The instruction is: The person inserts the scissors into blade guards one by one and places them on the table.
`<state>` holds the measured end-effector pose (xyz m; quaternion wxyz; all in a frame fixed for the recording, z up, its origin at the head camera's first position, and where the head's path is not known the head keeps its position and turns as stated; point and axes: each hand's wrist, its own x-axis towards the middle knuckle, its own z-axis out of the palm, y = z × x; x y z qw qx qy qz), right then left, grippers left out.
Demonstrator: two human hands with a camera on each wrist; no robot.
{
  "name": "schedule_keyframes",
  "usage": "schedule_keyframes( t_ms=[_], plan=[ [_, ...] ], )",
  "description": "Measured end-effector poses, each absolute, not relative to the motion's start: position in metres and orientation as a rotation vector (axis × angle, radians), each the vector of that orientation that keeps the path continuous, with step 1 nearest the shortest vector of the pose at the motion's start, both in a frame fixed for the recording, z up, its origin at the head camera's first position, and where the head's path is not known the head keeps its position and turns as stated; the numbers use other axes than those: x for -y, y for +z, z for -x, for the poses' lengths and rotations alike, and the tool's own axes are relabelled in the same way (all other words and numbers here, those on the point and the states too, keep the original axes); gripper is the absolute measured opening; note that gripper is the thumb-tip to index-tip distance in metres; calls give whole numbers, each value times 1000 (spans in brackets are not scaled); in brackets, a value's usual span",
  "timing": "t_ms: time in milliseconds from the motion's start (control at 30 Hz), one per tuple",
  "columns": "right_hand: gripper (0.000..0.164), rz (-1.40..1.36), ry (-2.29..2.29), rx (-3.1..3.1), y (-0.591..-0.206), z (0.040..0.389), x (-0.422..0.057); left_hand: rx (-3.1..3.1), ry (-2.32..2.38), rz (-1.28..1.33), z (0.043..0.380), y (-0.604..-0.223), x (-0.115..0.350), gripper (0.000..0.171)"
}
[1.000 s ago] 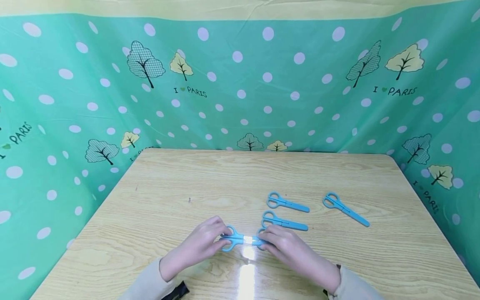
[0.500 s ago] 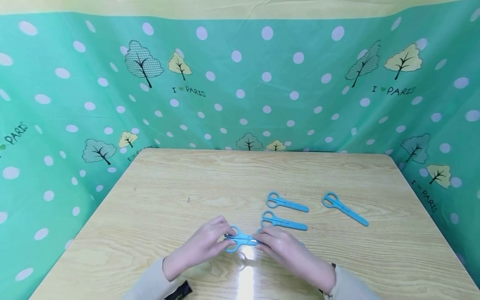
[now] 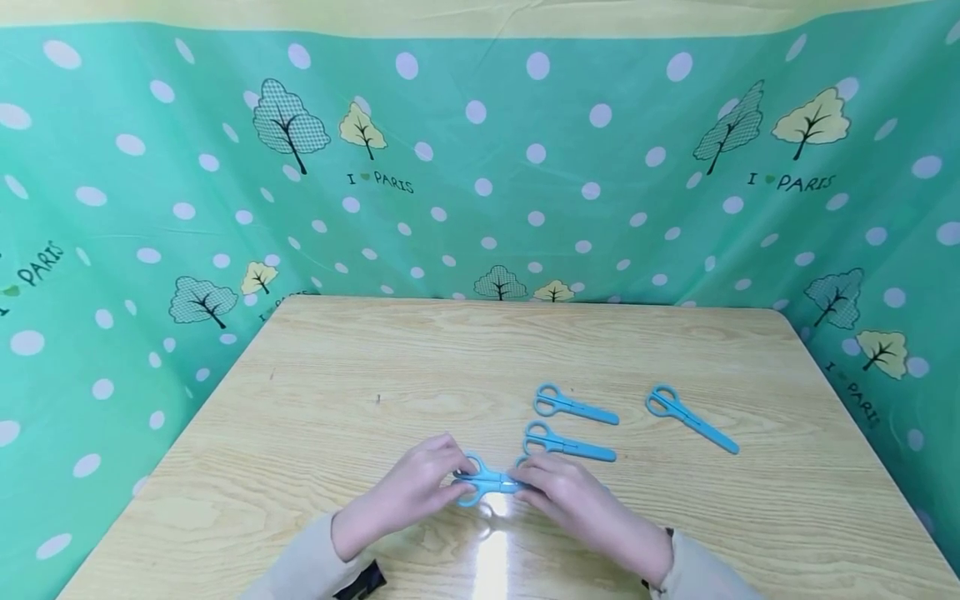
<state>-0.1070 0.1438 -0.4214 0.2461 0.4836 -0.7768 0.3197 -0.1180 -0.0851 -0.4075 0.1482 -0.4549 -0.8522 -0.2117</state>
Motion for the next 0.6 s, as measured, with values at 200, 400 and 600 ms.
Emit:
schedule_keyframes(
  t_ms=[200, 400, 600],
  plan=[
    [23, -1277, 898, 2133, -424, 104, -146, 2461, -569, 1284, 116, -409, 83, 16],
    [22, -1251, 923, 2159, -424, 102, -150, 2412, -575, 1271, 115, -409, 83, 16],
    [18, -1254, 944, 2165, -425, 99, -155, 2359, -685, 1301, 113, -411, 88, 15]
  ],
)
